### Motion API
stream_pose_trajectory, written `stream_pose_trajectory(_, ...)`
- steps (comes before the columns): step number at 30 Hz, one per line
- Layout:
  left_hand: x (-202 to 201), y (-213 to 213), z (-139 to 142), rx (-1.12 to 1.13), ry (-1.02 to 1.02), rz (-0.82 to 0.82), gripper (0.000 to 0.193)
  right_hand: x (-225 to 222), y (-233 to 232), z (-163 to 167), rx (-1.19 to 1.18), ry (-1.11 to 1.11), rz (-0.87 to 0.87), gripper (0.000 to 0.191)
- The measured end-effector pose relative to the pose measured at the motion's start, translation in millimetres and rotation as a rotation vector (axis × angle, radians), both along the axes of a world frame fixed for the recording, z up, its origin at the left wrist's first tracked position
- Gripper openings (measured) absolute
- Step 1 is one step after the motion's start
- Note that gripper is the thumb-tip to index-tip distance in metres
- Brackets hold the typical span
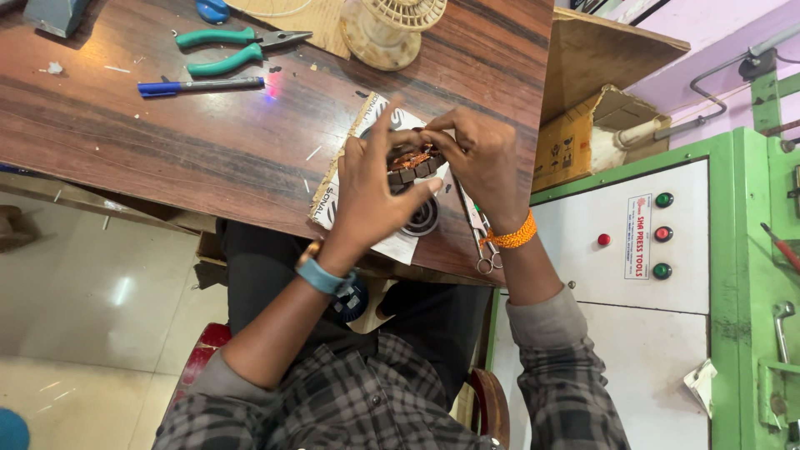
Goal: The person sits at a workbench and winds copper wire around the slots of a motor armature, pressing and feeding the wire by hand while turning the armature to work around its circumference. They occasionally reposition the armature on a bearing-like base and continue winding the coils.
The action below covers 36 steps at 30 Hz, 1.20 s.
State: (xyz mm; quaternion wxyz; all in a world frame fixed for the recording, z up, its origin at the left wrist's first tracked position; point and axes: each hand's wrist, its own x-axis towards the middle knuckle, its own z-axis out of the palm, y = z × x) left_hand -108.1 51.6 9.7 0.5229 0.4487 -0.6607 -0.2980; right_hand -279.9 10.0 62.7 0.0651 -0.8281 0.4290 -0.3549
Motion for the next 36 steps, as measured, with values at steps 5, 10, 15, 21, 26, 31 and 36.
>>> stream_pose_trajectory(5,16,-22,-4,0.469,0.655,-0.418,0.096,5,-2,-2,-0.029,-0.037,-0.015,0.015)
stream_pose_trajectory(10,15,-14,-6,0.286,0.594,-0.359,0.08,5,31,-6,-0.061,-0.076,-0.056,0.016)
stream_pose_trajectory(15,13,-5,-15,0.061,0.345,-0.229,0.03,13,66,-42,-0.028,-0.212,-0.125,0.013)
stream_pose_trajectory(21,10,-5,-5,0.067,0.219,-0.201,0.02,12,79,-76,0.2,-0.403,-0.21,0.01)
stream_pose_trajectory(26,-2,7,7,-0.06,-0.029,0.01,0.067,-1,91,-95,0.274,-0.571,-0.208,0.008)
stream_pose_trajectory(31,-13,10,-1,-0.205,-0.181,0.157,0.049,-17,87,-99,0.243,-0.569,-0.291,0.007)
stream_pose_trajectory(36,-13,8,-11,-0.231,-0.182,0.176,0.048,-30,65,-68,0.167,-0.403,-0.326,0.005)
